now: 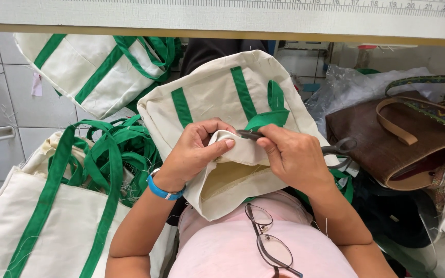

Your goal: Manual finishing of canvas tote bags by hand-sewing the handle attachment points.

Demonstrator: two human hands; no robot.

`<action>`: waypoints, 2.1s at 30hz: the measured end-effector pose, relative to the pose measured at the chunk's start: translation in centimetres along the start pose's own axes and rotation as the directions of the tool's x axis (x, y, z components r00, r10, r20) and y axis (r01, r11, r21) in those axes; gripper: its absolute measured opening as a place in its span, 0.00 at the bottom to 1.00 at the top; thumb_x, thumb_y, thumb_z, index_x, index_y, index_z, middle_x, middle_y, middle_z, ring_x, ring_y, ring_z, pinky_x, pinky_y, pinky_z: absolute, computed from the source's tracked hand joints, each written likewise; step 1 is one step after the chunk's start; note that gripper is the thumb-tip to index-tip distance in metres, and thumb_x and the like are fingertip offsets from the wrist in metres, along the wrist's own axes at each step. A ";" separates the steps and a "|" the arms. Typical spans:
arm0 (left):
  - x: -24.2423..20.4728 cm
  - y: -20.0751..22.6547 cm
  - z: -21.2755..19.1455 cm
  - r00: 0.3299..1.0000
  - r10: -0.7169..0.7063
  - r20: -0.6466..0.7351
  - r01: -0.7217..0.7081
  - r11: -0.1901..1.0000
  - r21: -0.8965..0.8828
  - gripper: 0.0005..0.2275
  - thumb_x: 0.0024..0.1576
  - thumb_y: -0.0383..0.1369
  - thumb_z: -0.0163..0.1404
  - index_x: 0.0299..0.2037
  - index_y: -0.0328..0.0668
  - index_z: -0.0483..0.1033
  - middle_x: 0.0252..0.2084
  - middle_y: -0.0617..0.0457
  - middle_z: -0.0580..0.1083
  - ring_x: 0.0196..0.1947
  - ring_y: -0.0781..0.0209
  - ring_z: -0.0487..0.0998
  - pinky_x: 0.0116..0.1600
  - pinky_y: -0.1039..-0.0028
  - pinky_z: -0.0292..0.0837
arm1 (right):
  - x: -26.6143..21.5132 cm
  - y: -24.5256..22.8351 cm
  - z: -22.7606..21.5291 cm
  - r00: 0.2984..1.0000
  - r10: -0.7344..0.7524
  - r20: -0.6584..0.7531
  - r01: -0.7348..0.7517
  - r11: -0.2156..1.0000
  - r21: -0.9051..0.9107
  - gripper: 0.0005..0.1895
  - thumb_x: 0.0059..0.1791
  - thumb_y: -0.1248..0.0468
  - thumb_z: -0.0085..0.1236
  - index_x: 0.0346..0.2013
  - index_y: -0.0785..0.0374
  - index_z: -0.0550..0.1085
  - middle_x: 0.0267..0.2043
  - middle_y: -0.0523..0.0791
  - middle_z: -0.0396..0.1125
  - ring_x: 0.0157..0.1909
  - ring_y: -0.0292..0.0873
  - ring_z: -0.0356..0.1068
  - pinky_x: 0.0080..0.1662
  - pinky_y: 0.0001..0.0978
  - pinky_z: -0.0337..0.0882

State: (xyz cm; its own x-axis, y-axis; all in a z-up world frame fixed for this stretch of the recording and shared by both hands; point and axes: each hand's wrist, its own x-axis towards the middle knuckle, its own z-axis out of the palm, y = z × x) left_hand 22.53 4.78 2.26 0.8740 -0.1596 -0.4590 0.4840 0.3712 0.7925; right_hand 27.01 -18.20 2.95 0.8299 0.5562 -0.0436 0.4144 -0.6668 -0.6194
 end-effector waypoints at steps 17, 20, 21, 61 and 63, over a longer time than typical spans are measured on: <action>-0.9 -1.5 0.3 0.441 0.811 0.384 -0.681 0.024 0.732 0.06 0.63 0.33 0.53 0.38 0.50 0.85 0.36 0.53 0.75 0.30 0.57 0.75 0.37 0.70 0.72 | -0.5 -0.3 1.1 0.912 -0.198 -0.358 0.263 0.954 0.142 0.08 0.45 0.75 0.67 0.30 0.59 0.80 0.32 0.41 0.70 0.25 0.38 0.69 0.30 0.29 0.76; -0.7 -1.2 0.8 0.217 0.857 0.467 -0.697 -0.199 0.689 0.09 0.61 0.27 0.53 0.28 0.44 0.80 0.33 0.48 0.77 0.28 0.55 0.78 0.33 0.70 0.75 | -0.4 -0.4 0.3 0.919 -0.201 -0.339 0.283 0.935 0.212 0.08 0.44 0.77 0.67 0.31 0.61 0.80 0.31 0.42 0.71 0.23 0.38 0.68 0.28 0.29 0.75; -0.7 -1.3 0.9 0.169 0.858 0.486 -0.684 -0.252 0.684 0.09 0.60 0.25 0.54 0.27 0.44 0.79 0.33 0.48 0.78 0.28 0.56 0.79 0.34 0.71 0.76 | -0.4 -0.7 -0.2 0.935 -0.166 -0.312 0.263 0.917 0.301 0.05 0.44 0.71 0.68 0.34 0.62 0.81 0.32 0.42 0.71 0.20 0.34 0.64 0.23 0.25 0.70; -2.1 -2.5 1.5 0.108 0.902 0.418 -0.726 -0.216 0.653 0.12 0.64 0.27 0.48 0.25 0.42 0.75 0.30 0.46 0.78 0.25 0.56 0.79 0.33 0.71 0.76 | 0.7 -3.4 -1.3 0.941 -0.284 -0.183 0.338 0.806 0.486 0.03 0.49 0.68 0.64 0.32 0.64 0.78 0.29 0.45 0.69 0.21 0.37 0.62 0.26 0.26 0.71; -2.2 -2.4 1.5 0.111 0.898 0.425 -0.721 -0.222 0.656 0.12 0.64 0.26 0.47 0.26 0.42 0.75 0.30 0.46 0.77 0.25 0.56 0.79 0.33 0.71 0.76 | 1.0 -3.1 -1.1 0.936 -0.318 -0.153 0.352 0.809 0.471 0.03 0.49 0.70 0.63 0.32 0.65 0.77 0.29 0.46 0.68 0.22 0.40 0.63 0.27 0.28 0.72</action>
State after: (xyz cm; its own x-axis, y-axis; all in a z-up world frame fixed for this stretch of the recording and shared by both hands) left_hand 19.51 2.82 1.94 0.5501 -0.0734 0.8319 -0.7090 -0.5674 0.4188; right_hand 26.92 -16.13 5.67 0.7022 0.6562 0.2762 0.4515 -0.1105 -0.8854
